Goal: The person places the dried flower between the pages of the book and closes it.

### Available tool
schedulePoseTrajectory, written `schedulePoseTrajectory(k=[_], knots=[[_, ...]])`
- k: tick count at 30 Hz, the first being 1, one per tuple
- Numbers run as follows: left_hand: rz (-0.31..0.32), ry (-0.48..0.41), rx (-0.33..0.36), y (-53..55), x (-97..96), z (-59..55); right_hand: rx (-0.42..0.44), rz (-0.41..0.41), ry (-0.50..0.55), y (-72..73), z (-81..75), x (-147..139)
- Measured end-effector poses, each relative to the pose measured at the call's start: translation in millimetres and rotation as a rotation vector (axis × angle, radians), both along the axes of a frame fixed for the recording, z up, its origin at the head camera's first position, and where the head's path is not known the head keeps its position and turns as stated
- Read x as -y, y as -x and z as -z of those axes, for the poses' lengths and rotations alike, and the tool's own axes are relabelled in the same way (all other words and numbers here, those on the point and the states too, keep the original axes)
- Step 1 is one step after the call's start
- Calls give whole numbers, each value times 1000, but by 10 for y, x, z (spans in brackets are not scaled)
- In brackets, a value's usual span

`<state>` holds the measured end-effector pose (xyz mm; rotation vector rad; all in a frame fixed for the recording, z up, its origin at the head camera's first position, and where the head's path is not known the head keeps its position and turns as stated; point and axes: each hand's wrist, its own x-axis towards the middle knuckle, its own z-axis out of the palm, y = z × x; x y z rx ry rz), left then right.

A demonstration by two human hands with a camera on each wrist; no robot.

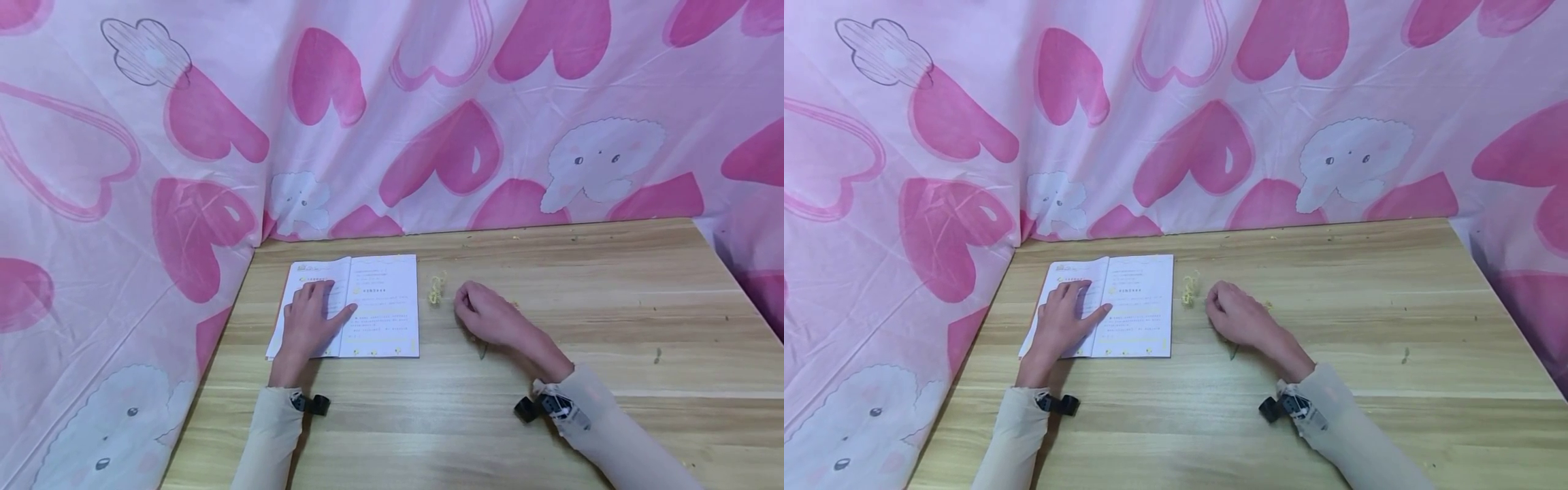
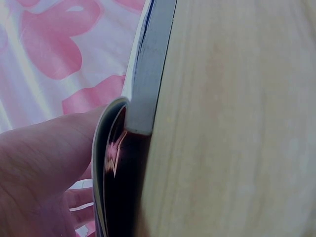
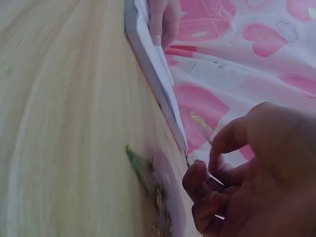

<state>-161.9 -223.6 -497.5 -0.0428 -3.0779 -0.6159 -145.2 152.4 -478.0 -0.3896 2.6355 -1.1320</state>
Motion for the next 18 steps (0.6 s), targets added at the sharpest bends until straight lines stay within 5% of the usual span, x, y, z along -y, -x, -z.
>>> schedulePoseTrajectory(k=[9,18], knots=[[1,-12,-10,-5,21,3,-30,42,82,30,-73,272],[1,-16,-4,6,11,15,-6,43,79,61,30,707]])
